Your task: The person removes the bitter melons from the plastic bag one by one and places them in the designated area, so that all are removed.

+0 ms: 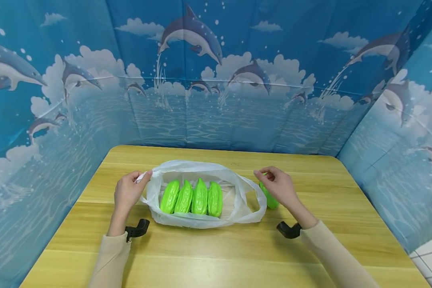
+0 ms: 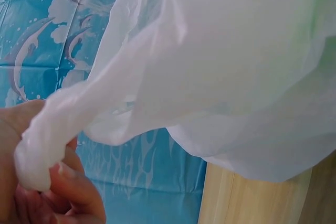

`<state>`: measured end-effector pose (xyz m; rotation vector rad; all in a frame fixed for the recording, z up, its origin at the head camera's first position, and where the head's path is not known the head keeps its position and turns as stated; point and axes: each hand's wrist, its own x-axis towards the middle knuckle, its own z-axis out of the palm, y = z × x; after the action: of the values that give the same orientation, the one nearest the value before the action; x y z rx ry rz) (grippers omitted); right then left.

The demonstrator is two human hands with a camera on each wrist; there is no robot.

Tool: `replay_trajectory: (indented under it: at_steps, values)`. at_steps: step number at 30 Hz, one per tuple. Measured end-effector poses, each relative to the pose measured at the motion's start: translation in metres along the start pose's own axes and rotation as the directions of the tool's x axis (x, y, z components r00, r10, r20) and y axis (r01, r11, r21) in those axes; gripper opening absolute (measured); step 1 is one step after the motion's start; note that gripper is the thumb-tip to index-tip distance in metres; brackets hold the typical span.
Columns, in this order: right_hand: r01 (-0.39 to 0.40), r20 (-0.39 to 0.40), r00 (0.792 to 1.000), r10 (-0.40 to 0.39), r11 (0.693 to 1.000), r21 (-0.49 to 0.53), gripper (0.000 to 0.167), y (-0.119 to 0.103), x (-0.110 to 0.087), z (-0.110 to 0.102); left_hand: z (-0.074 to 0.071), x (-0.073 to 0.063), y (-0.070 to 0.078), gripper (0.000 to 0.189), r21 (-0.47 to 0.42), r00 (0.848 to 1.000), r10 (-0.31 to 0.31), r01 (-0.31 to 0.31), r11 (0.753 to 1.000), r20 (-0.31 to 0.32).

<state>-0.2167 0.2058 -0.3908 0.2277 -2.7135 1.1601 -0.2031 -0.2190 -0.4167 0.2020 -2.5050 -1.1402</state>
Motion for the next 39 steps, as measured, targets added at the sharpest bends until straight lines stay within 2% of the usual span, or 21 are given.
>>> replay_trajectory:
  at_steps: [10,16,26,39]
  values:
    - [0.016,0.054,0.998,-0.018,0.999,0.036,0.045,-0.011,-0.003,0.006,0.0,0.0,0.001,0.048,-0.004,1.0,0.007,-0.007,1.0,0.0]
    - [0.053,0.057,0.997,-0.054,0.998,0.027,0.041,-0.015,-0.003,0.01,-0.001,0.0,0.001,0.049,-0.003,1.0,0.007,-0.007,1.0,0.0]
    - [0.053,0.086,0.995,-0.058,0.997,0.05,0.041,-0.024,-0.003,0.016,-0.001,0.0,0.002,0.05,0.002,1.0,0.0,0.0,1.0,0.004]
    - [0.124,0.136,0.982,-0.132,0.99,0.065,0.035,-0.03,-0.003,0.029,-0.002,-0.001,0.003,0.05,-0.002,1.0,0.001,-0.001,1.0,0.012]
